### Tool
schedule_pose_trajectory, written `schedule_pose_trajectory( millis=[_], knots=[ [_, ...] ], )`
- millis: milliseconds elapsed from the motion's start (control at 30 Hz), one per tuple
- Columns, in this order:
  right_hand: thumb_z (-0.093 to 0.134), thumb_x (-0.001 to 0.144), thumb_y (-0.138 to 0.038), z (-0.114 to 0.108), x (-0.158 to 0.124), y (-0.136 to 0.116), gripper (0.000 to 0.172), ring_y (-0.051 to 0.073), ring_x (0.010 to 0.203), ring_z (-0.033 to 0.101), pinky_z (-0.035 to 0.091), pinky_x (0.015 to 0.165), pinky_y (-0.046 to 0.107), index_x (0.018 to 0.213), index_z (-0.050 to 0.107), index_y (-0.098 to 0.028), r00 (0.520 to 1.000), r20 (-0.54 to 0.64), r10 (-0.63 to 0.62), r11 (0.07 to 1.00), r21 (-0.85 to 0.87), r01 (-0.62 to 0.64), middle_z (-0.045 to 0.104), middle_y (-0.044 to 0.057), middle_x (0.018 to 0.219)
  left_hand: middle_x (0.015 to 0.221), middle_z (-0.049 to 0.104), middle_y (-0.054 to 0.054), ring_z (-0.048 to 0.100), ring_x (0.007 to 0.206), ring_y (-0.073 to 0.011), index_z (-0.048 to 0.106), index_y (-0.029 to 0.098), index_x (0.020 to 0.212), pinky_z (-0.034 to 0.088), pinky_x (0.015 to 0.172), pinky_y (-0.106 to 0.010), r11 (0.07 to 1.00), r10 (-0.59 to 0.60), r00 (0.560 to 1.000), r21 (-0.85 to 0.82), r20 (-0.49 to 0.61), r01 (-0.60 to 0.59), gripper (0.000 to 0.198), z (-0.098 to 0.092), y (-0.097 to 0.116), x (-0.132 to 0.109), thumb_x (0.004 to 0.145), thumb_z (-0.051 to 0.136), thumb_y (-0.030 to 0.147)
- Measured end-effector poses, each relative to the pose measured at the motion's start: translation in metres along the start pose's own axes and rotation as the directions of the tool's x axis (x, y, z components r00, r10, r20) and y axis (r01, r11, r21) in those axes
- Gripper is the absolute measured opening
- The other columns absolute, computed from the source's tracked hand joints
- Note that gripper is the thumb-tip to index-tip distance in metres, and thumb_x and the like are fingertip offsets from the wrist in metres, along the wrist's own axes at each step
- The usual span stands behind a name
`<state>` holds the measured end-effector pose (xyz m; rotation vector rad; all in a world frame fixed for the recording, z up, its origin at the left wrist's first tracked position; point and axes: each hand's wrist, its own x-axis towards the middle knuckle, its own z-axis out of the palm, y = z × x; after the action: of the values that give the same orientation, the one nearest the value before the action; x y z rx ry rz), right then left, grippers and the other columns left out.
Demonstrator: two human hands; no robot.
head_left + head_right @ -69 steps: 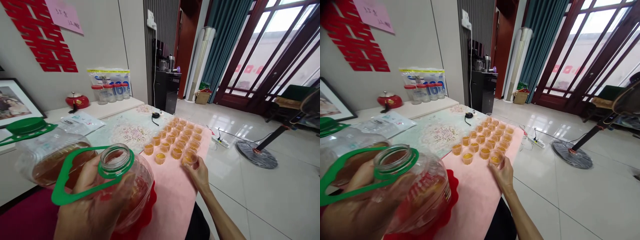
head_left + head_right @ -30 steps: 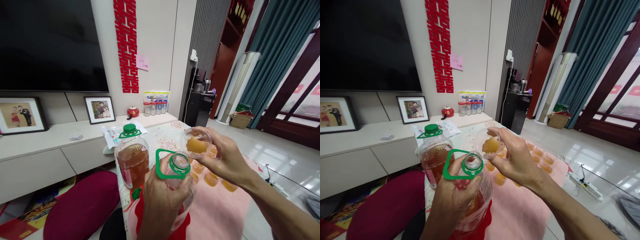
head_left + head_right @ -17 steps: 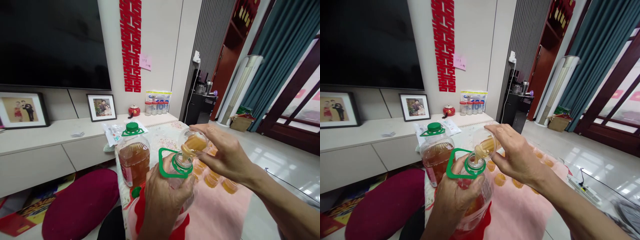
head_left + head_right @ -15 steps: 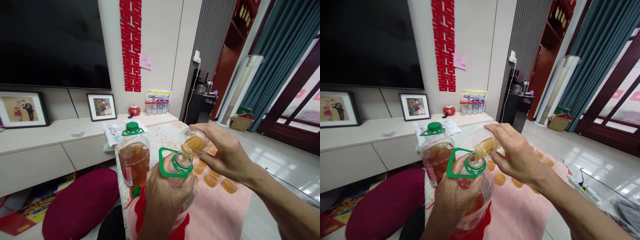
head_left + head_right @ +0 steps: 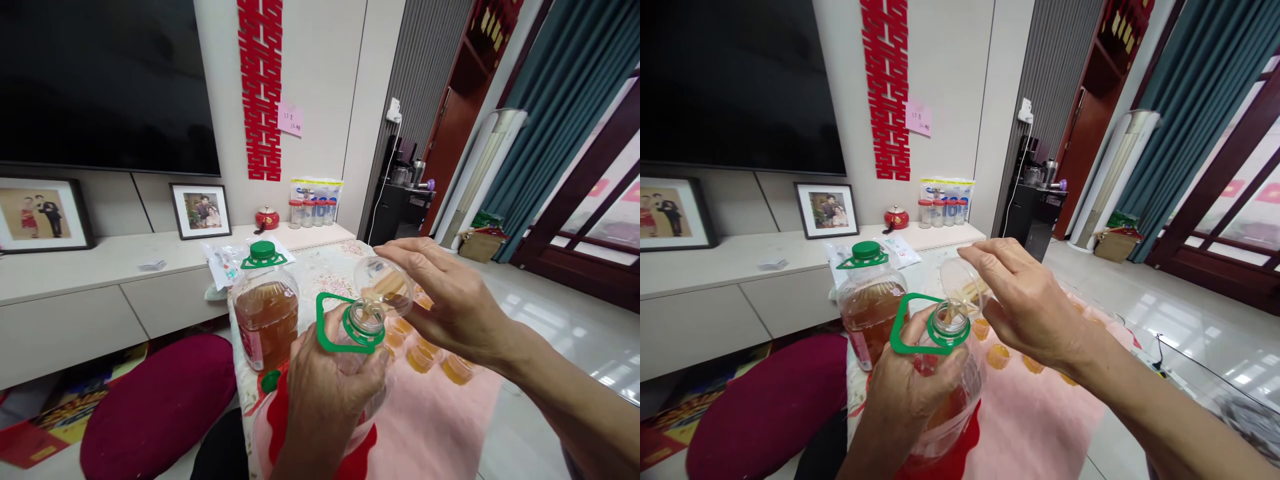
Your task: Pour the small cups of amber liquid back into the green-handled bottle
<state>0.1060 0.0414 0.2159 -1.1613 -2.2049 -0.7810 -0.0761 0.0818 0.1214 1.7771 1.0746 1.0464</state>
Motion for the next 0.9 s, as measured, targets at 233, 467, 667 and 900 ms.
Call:
schedule_pose_trajectory(
  millis=[233, 467, 667, 900],
  knots=[
    [0.054, 0.097, -0.002, -0.004, 0.006, -0.006, 0.042, 0.027, 0.117, 0.062, 0.058, 0.101, 0.044, 0.138, 0.054, -0.012, 0.999, -0.002, -0.045, 0.996, -0.075, 0.044, 0.062, 0.016, 0.129, 0.11, 0.076, 0.002, 0.068, 0.112, -0.0316, 0.077, 0.038, 0.11, 0.05, 0.105, -0.055, 0.999, 0.041, 0.999, 0.008, 0.008, -0.041, 0.036, -0.001, -0.003, -0.001, 0.076, 0.067, 0.043],
    [0.055, 0.103, -0.001, -0.006, 0.01, -0.007, 0.031, 0.027, 0.124, 0.058, 0.051, 0.111, 0.045, 0.133, 0.058, -0.002, 0.986, -0.018, -0.167, 0.979, -0.125, 0.164, 0.062, 0.018, 0.129, 0.108, 0.077, 0.0, 0.069, 0.111, -0.0308, 0.077, 0.033, 0.107, 0.049, 0.107, -0.054, 1.0, 0.03, 1.0, 0.004, -0.005, -0.03, 0.036, 0.0, 0.003, 0.0, 0.075, 0.064, 0.04],
    [0.049, 0.105, 0.0, -0.012, 0.015, -0.013, 0.032, 0.03, 0.132, 0.053, 0.047, 0.115, 0.047, 0.135, 0.06, -0.002, 0.979, 0.066, -0.192, 0.968, -0.153, 0.2, 0.058, 0.017, 0.136, 0.111, 0.076, 0.002, 0.068, 0.112, -0.0299, 0.076, 0.039, 0.114, 0.048, 0.106, -0.053, 1.0, -0.003, 1.0, 0.029, 0.002, 0.003, 0.041, -0.001, 0.002, -0.001, 0.074, 0.066, 0.041],
    [0.047, 0.107, -0.003, -0.018, 0.023, -0.021, 0.033, 0.036, 0.135, 0.05, 0.045, 0.115, 0.053, 0.137, 0.058, 0.002, 0.964, 0.139, -0.226, 0.95, -0.186, 0.25, 0.057, 0.022, 0.137, 0.11, 0.075, 0.0, 0.068, 0.111, -0.0316, 0.075, 0.035, 0.115, 0.047, 0.107, -0.054, 1.0, -0.01, 1.0, 0.026, 0.008, 0.01, 0.042, -0.003, 0.007, 0.0, 0.074, 0.065, 0.039]
  ],
)
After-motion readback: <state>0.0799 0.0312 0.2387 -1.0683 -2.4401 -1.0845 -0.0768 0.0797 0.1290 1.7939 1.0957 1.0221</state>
